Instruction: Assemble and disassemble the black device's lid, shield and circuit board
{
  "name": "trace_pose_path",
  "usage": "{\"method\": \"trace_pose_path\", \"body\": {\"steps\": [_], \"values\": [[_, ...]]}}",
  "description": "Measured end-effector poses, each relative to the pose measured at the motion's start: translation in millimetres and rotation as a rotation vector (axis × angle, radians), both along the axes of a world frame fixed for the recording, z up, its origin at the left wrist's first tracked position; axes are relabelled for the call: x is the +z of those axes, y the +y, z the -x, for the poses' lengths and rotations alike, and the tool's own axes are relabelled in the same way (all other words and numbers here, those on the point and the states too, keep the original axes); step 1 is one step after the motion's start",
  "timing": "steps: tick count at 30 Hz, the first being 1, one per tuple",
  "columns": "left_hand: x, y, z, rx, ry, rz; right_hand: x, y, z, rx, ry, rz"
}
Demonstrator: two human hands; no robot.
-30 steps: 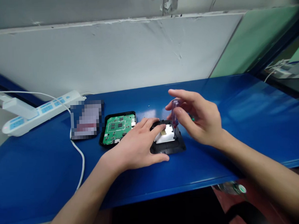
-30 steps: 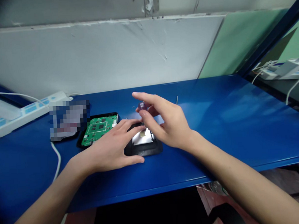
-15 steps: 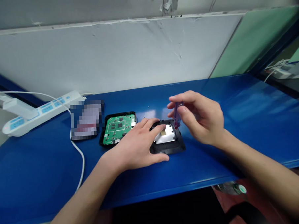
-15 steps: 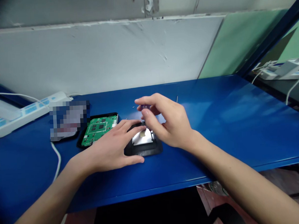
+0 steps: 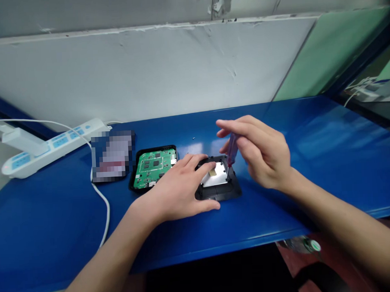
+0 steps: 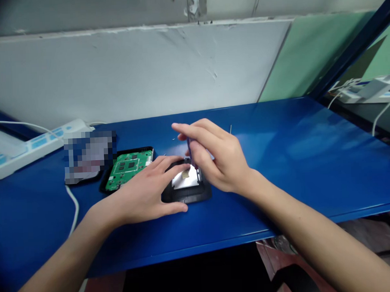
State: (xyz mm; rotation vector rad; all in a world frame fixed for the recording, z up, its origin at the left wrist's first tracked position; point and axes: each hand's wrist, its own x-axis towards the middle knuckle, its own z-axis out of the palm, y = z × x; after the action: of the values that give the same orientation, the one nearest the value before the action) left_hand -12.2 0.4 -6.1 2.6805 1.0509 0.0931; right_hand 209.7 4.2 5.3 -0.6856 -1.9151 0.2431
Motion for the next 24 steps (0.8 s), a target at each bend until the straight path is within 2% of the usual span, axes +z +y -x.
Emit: {"method": "trace_pose_path", "body": {"steps": [9,16,21,24], "values": [[-0.5,-0.6,-0.6,-0.001,-0.002,0.004,-6.1,1.6,3.7,-0.004,0.046,0.054],[-0.8,-0.7,0.1,0.0,-0.002,-0.002,-5.0,4.0,2.8,-0.016,0.011,-0.028],[0.0,-0.6,-0.3,0.007,0.005,0.007,-6.3,1.5,1.6,0.025,0.072,0.102],[0.1,-0.2,-0.5,0.008,0.002,0.01,-5.9,0.9,0.7,-0.004,0.058,0.118]]}}
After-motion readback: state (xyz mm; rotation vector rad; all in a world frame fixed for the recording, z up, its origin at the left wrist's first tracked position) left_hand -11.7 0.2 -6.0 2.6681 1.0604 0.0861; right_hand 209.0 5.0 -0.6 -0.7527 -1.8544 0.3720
